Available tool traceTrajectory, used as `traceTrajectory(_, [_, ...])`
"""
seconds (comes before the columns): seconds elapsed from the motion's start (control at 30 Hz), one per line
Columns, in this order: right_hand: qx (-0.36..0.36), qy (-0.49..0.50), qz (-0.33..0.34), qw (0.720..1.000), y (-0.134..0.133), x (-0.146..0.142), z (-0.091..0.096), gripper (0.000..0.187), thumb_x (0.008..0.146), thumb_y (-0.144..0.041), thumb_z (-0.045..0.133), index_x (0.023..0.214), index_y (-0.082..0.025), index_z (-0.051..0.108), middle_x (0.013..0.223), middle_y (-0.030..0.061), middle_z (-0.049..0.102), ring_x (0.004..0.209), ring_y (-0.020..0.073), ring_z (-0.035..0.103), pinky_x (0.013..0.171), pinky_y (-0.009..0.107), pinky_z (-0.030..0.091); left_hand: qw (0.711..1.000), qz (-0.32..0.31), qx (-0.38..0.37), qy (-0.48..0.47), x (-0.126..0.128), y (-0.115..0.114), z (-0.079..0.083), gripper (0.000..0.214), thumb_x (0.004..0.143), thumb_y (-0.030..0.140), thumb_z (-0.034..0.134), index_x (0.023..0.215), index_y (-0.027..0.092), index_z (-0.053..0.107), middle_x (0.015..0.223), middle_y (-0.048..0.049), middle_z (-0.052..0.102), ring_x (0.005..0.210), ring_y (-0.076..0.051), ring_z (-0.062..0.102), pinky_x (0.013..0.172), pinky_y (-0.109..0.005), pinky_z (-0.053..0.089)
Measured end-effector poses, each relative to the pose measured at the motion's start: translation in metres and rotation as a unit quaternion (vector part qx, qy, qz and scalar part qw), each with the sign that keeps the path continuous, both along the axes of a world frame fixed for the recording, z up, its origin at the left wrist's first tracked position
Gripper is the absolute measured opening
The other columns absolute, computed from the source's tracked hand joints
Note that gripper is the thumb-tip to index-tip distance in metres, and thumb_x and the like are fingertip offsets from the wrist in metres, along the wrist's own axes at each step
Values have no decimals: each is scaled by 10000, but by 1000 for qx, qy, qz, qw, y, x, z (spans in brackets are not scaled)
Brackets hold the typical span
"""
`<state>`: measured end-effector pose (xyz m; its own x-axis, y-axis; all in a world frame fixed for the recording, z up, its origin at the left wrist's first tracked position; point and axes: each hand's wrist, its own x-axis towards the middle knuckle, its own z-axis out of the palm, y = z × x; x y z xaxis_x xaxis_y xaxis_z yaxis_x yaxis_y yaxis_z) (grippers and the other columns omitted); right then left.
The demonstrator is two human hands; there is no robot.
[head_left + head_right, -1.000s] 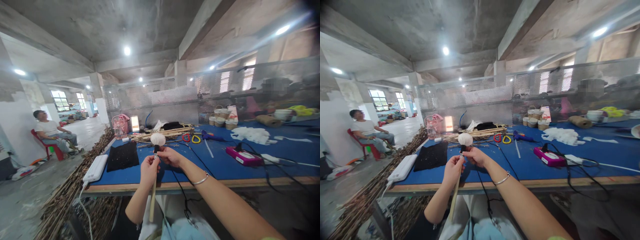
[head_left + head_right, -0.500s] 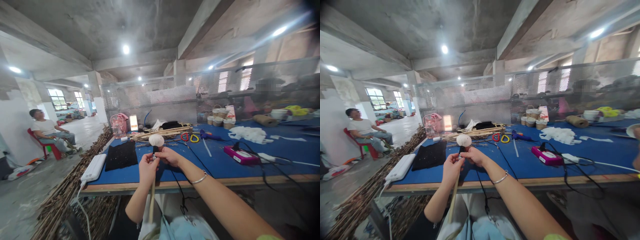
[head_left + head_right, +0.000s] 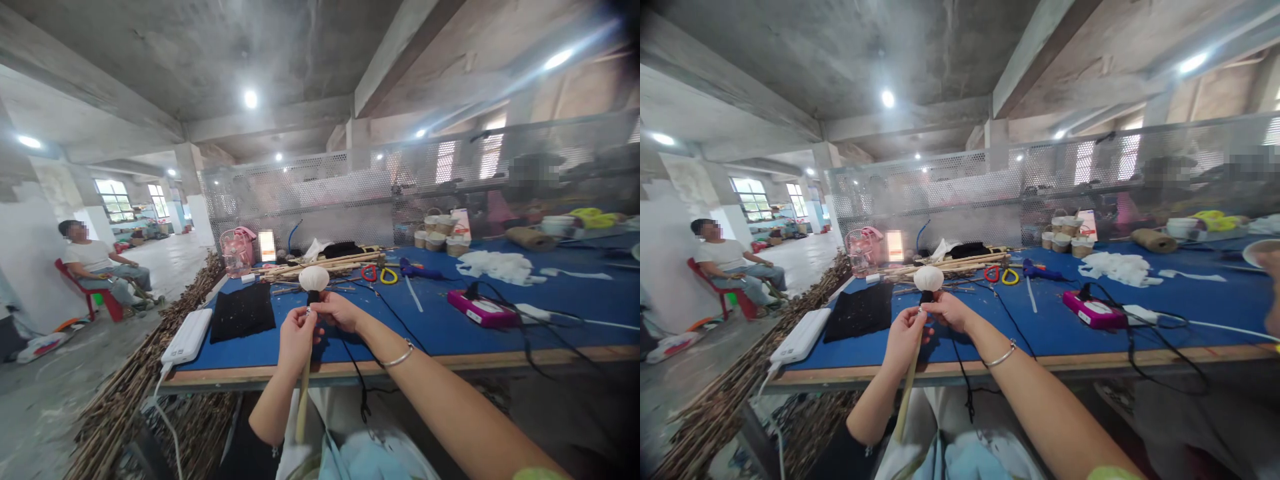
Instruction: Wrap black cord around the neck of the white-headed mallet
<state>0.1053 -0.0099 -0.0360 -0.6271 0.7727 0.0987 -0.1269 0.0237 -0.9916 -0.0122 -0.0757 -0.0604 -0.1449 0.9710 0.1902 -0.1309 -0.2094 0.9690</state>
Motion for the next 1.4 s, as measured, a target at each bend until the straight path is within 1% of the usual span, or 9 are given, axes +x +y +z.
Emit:
traceTrajectory(0.1, [4, -7, -11, 1000, 0, 0, 0, 342, 615, -344, 708, 756, -170, 450, 424, -113, 341, 323, 17, 199, 327, 194, 72, 998, 52, 31, 31, 1, -1, -2, 425, 660, 298, 683, 1010, 160, 485, 828, -34, 598, 511, -89, 574, 377, -179, 451])
traceTrajectory(0.27, [-4, 4, 3, 1000, 0, 1, 0, 367, 616, -350, 715, 800, -173, 452, 406, -127, 310, 324, 15, 169, 331, 193, 61, 997, 63, 44, 17, 0, -2, -2, 324, 679, 290, 653, 944, 149, 532, 774, -19, 595, 519, -89, 568, 384, -176, 447])
traceTrajectory(0.43, [-19, 25, 31, 999, -1, 1, 1, 382, 621, -354, 720, 850, -158, 486, 426, -120, 345, 325, 7, 156, 330, 191, 44, 999, 15, 27, -44, 0, -3, 2, 345, 687, 312, 650, 946, 129, 513, 661, -7, 606, 495, -92, 573, 415, -179, 453])
traceTrajectory(0.6, [-34, 21, 37, 999, -1, 1, 2, 403, 616, -371, 721, 867, -141, 505, 547, -44, 510, 342, 10, 270, 337, 183, 41, 996, -4, 17, -84, 0, -4, 5, 356, 699, 373, 633, 921, 132, 493, 707, -34, 635, 485, -89, 591, 422, -174, 451])
traceTrajectory(0.8, [12, 22, 5, 1000, 3, 2, -1, 364, 616, -360, 720, 773, -160, 460, 399, -126, 317, 313, 8, 144, 324, 191, 47, 998, -39, 4, -52, -2, -2, 3, 326, 757, 394, 557, 928, 122, 501, 713, -42, 623, 453, -79, 563, 375, -166, 422])
traceTrajectory(1.0, [29, -1, -2, 1000, 4, 1, -1, 372, 620, -389, 707, 776, -150, 468, 397, -125, 322, 304, 9, 158, 322, 206, 55, 996, 80, 36, 17, 1, -6, 2, 430, 674, 290, 658, 1044, 172, 472, 893, -54, 604, 522, -97, 594, 369, -174, 443])
traceTrajectory(1.13, [31, -16, -12, 999, 4, 0, -3, 361, 631, -407, 697, 768, -155, 478, 401, -119, 333, 308, 16, 183, 321, 202, 76, 994, 94, 38, 31, 1, -7, 3, 283, 679, 274, 642, 909, 147, 537, 833, -52, 615, 515, -90, 576, 367, -162, 432])
traceTrajectory(1.27, [22, -22, -35, 999, 4, 0, -4, 342, 612, -403, 705, 694, -159, 480, 397, -113, 335, 314, 17, 201, 323, 191, 88, 992, 122, 34, -13, -2, -4, 3, 303, 672, 287, 646, 905, 139, 522, 844, -52, 594, 499, -81, 560, 352, -165, 415])
traceTrajectory(1.4, [0, -5, -36, 999, 2, 1, -2, 341, 568, -373, 734, 648, -156, 484, 373, -122, 298, 328, 14, 176, 331, 182, 76, 992, 113, 22, -45, -4, -2, 4, 337, 657, 303, 660, 910, 130, 520, 820, -41, 571, 479, -60, 528, 347, -163, 398])
